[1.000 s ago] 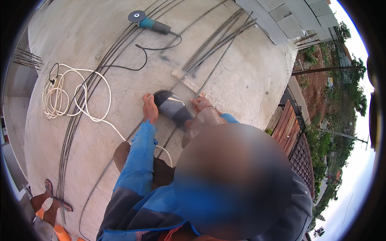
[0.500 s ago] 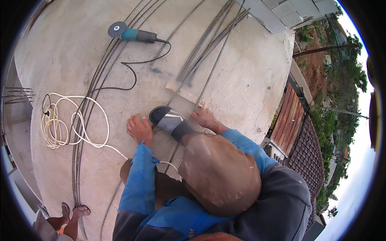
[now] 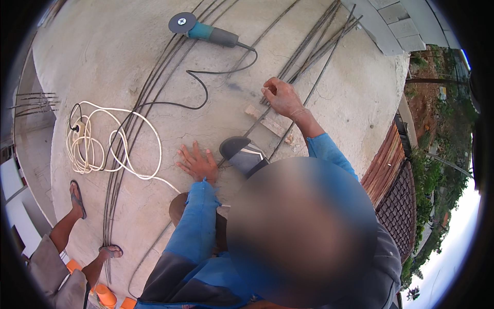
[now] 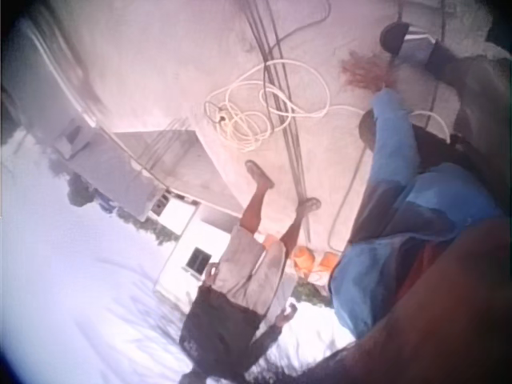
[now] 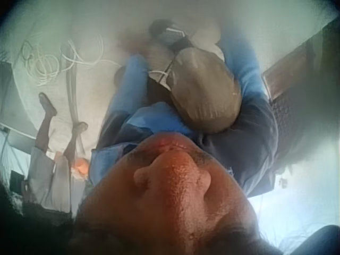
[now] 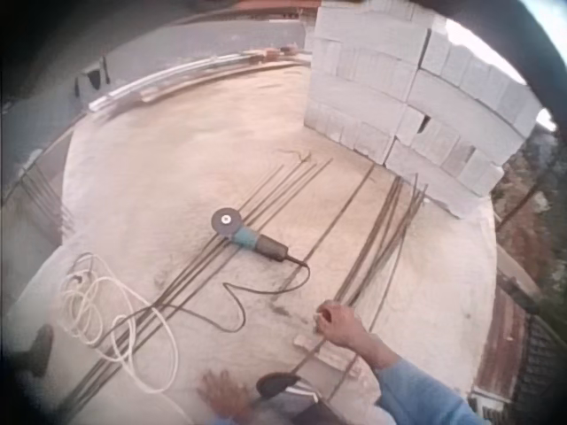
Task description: The person uses an angle grinder to cut several metal rods on a concrete floor. They repeatedly position the rods, cut them, and move the cut pieces aside.
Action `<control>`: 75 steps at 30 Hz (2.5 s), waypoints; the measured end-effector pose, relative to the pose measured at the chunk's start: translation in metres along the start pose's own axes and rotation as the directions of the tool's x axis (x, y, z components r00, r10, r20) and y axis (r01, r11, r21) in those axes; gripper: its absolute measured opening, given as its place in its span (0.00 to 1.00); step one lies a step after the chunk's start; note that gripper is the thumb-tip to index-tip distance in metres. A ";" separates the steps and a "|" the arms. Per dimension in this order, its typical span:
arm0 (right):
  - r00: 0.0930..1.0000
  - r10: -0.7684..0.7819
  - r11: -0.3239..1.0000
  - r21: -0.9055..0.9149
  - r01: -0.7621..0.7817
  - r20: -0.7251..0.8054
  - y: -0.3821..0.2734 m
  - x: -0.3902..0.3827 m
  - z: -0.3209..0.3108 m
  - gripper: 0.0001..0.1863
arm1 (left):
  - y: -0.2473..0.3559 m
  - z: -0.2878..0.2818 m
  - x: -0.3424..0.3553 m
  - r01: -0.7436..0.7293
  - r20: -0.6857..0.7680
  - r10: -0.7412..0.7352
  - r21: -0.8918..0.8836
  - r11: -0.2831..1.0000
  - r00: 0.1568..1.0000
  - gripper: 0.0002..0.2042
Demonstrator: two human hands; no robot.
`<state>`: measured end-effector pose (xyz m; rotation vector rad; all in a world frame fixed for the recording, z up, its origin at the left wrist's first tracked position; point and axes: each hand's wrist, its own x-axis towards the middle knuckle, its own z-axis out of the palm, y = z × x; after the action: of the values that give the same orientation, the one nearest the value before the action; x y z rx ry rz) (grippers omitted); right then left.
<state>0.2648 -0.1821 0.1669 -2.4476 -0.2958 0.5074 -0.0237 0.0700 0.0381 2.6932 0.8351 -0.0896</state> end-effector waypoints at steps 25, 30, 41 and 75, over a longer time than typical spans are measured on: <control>0.986 -0.021 0.960 0.279 -0.026 0.166 -0.122 0.218 0.036 0.31 | -0.014 0.001 0.002 -0.016 -0.170 -0.018 -0.198 0.980 0.985 0.33; 0.924 -0.277 0.352 0.923 -0.155 0.261 -0.126 0.103 0.021 0.26 | 0.037 -0.092 0.041 -0.290 -0.388 0.010 -0.672 0.682 0.921 0.31; 0.808 -0.527 0.591 0.797 0.127 0.262 -0.137 -0.032 0.006 0.43 | 0.134 -0.214 0.098 0.272 0.302 0.593 -0.952 0.142 0.746 0.38; 0.980 0.042 0.237 0.951 -0.201 0.196 -0.125 -0.130 0.010 0.44 | 0.161 -0.198 0.020 0.056 0.231 0.445 -0.927 0.372 0.865 0.35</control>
<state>0.1319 -0.1207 0.2731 -1.1503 0.1762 0.6522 0.0765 0.0183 0.2679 1.5319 0.2173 -0.1361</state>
